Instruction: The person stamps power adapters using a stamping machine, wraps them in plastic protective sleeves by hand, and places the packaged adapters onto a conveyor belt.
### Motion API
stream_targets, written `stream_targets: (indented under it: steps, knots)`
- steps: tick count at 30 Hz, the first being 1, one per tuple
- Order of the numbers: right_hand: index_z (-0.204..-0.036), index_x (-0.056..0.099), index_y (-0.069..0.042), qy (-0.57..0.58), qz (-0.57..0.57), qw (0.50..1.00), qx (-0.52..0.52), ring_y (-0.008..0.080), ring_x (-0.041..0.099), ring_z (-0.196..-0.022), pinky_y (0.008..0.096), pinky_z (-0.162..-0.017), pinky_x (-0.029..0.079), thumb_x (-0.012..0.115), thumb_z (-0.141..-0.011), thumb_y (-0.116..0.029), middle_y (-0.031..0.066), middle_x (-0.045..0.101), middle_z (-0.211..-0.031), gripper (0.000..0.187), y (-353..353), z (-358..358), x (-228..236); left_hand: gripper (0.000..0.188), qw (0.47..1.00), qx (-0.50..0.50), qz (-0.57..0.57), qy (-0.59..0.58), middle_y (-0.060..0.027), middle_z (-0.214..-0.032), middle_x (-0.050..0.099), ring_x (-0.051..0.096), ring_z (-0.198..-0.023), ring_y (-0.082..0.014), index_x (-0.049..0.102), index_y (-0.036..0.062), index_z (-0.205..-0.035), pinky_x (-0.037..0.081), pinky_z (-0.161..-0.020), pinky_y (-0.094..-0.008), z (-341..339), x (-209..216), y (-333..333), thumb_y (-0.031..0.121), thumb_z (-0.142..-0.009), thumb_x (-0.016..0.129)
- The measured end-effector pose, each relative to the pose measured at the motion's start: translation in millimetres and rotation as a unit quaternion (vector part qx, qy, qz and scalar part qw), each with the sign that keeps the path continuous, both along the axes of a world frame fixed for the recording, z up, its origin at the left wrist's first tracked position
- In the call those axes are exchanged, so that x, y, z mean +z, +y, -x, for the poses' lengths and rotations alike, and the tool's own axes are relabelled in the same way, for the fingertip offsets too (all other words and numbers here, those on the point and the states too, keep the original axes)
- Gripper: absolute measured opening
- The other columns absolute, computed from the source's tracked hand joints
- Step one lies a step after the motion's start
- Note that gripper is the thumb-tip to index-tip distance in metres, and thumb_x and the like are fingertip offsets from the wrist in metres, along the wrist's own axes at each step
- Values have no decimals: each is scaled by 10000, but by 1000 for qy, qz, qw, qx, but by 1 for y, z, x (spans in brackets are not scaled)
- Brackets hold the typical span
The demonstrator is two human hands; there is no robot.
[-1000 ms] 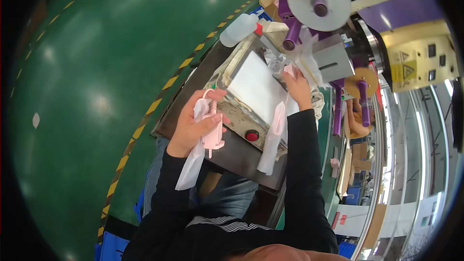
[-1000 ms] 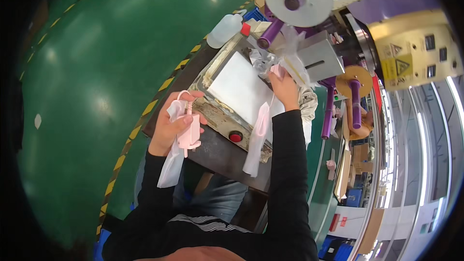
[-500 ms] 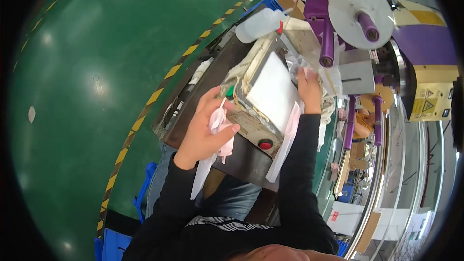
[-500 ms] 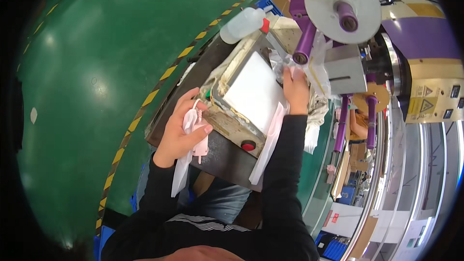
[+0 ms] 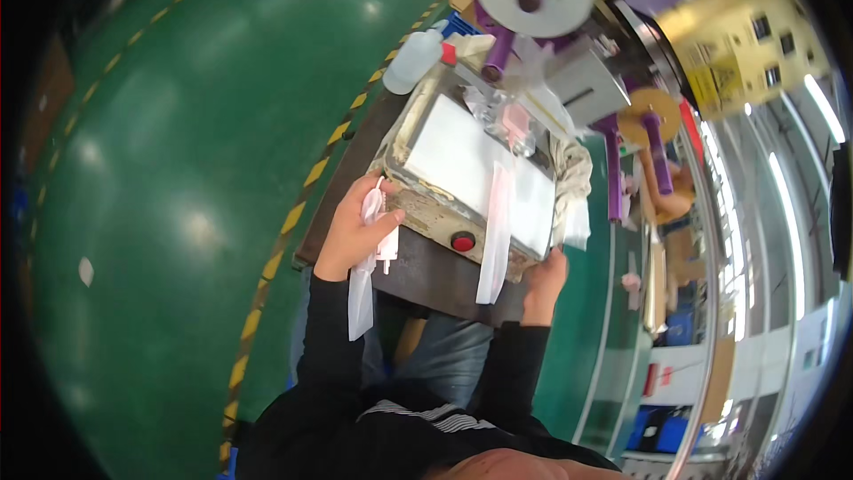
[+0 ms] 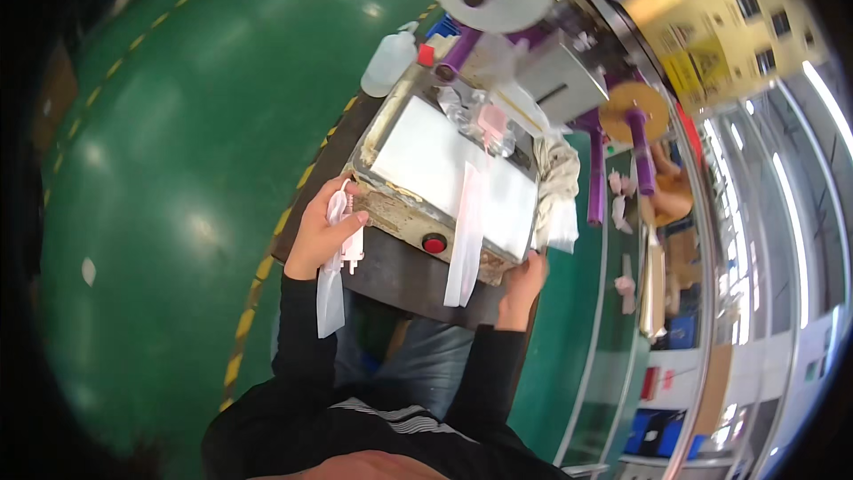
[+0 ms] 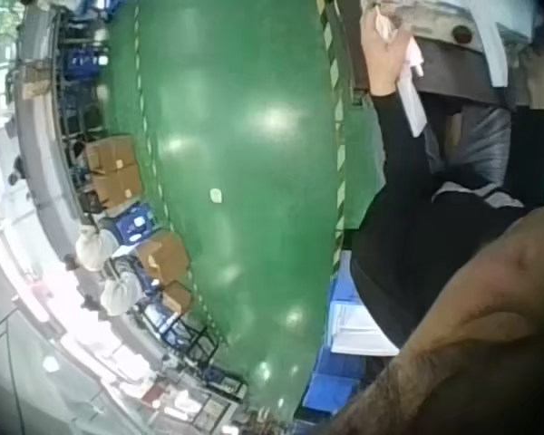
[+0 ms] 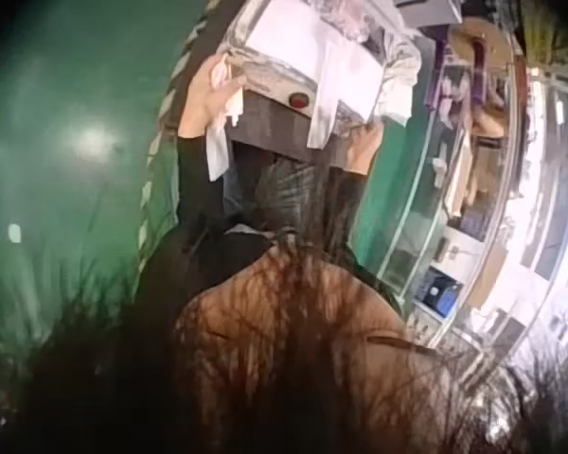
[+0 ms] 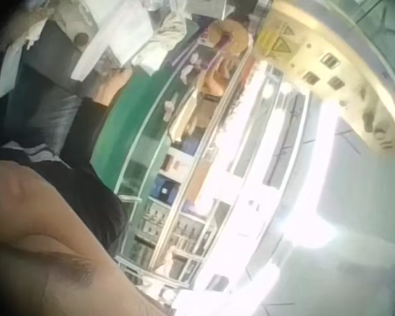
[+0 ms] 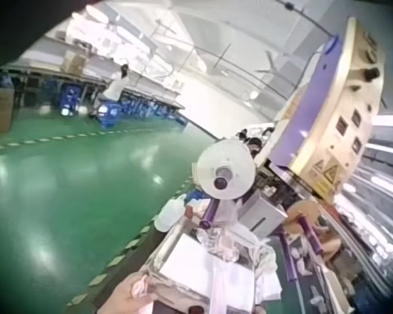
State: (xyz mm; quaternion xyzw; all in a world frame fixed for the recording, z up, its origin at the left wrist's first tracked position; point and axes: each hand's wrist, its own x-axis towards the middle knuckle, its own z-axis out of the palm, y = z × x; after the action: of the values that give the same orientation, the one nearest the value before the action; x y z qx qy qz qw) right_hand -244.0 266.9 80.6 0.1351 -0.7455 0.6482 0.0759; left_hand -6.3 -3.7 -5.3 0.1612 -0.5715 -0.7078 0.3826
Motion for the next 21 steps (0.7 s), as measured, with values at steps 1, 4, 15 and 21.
stream_targets:
  steps: [1, 4, 15, 21]
  knots:
    - [-1477, 334, 99, 68, -151, 984, 66, 335, 525, -1297, 419, -1111, 401, 721, -903, -186, 213, 517, -1401, 749, 12, -14, 7, 384, 999, 23, 32, -19, -116, -1258, 590, 558, -1204, -209, 595, 56, -1191, 437, -1032, -342, -7, 5, 1, 52, -843, 756]
    - [-1439, 416, 107, 226, -553, 767, 231, 376, 589, -1226, 426, -1047, 469, 731, -917, -341, 269, 461, -1482, 757, 71, -67, 47, 349, 997, 3, -74, -13, -65, -1140, 605, 591, -1010, -155, 588, 52, -1171, 497, -885, -306, -8, 23, 9, 55, -858, 745]
    - [-1589, 235, -51, -113, 98, 770, 621, 168, 464, -1323, 349, -1080, 419, 941, -708, -265, 75, 431, -1478, 1150, -31, -175, 81, 637, 881, 59, 466, 59, -270, -1272, 553, 540, -1161, -448, 475, -39, -1358, 448, -985, -495, -61, 200, 123, 335, -885, 680]
    - [-1331, 567, -15, -46, 28, 848, 527, 128, 596, -1066, 307, -938, 492, 897, -696, -224, 47, 660, -1175, 745, 147, -90, 133, 812, 808, -161, 552, 129, -297, -1507, 425, 464, -1336, -439, 365, -59, -1489, 347, -1093, -502, 7, 237, 248, 460, -923, 628]
